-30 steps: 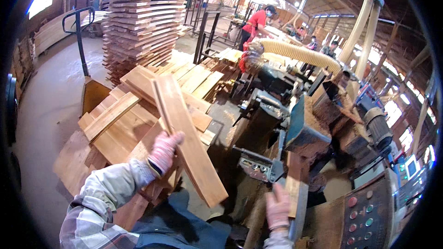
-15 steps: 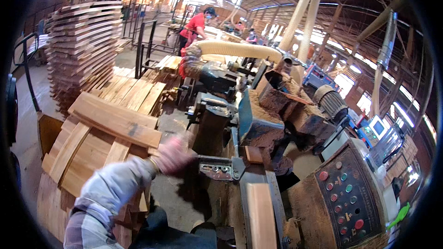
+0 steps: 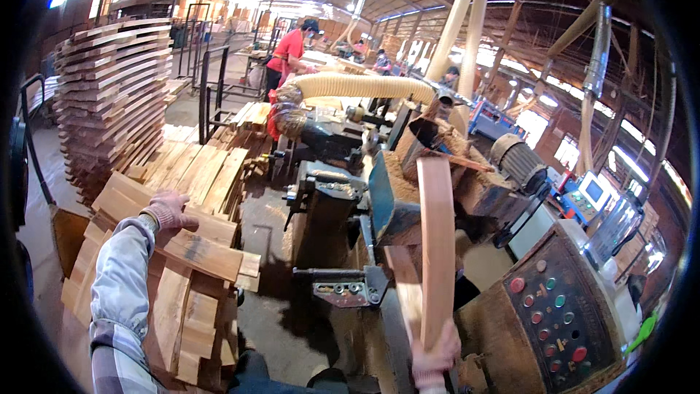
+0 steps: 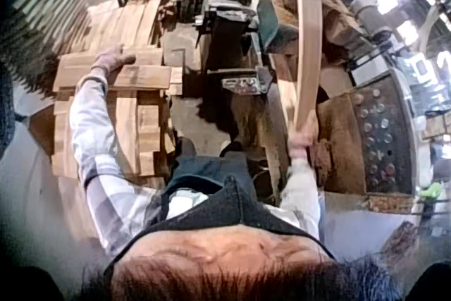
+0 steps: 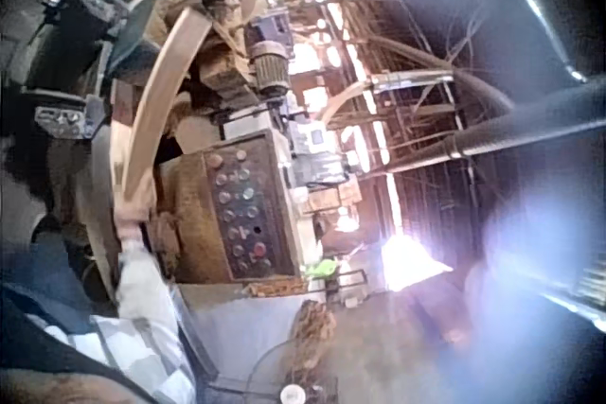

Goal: The person feeds wooden planks into a planer machine one by one, then stacks the processed planks on a nearby pile. The person repeats this cycle of feeding and stacking throughout the clip.

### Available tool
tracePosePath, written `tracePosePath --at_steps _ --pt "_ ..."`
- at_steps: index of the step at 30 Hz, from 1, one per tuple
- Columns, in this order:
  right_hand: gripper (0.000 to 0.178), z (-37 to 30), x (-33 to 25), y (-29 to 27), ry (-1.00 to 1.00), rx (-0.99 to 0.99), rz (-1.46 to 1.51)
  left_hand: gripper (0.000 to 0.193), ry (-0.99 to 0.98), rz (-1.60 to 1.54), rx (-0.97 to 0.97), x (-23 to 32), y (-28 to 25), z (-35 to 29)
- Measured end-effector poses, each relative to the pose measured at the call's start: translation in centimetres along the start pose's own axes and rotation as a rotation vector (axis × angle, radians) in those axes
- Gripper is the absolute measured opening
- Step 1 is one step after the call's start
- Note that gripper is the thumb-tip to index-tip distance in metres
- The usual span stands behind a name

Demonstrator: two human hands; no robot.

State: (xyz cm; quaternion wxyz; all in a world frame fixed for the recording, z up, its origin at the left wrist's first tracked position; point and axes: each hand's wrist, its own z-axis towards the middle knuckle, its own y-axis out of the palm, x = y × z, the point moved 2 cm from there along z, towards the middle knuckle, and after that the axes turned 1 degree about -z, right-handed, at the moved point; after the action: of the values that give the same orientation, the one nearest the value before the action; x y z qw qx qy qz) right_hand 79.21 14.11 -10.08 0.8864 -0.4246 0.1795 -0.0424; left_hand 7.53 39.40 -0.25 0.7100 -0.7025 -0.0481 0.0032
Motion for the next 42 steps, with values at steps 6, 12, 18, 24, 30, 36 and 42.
tracePosePath --at_steps 6,12,18,24,30,36,42 --pt "0.106 3.2 -6.5 3.6 -0.191 -0.038 0.177 0.031 0.504 0.558 0.263 -5.4 0.4 -2.6" --pt "0.094 -9.2 0.9 -7.9 -0.091 -0.353 -0.01 0.061 0.596 0.507 0.159 0.8 -3.8 -9.7" --pt "0.081 -21.5 5.8 -18.9 -0.146 -0.285 -0.149 0.126 0.477 0.508 -0.114 -2.7 -2.7 -10.1" --pt "0.065 -14.2 3.9 -14.7 -0.403 -0.288 -0.169 0.11 0.378 0.493 -0.255 -1.1 -4.4 -11.0" --pt "0.068 -0.7 -0.6 -2.1 -0.297 -0.278 0.067 0.071 0.521 0.377 -0.014 1.7 -4.2 -15.2" --pt "0.094 1.3 -8.5 -1.1 -0.423 -0.527 0.372 0.027 0.959 0.151 0.216 16.0 -3.1 -16.0" --pt "0.105 -5.9 -11.7 -13.3 -0.688 -0.378 -0.011 0.06 1.359 0.134 0.132 37.2 -1.5 -20.4"
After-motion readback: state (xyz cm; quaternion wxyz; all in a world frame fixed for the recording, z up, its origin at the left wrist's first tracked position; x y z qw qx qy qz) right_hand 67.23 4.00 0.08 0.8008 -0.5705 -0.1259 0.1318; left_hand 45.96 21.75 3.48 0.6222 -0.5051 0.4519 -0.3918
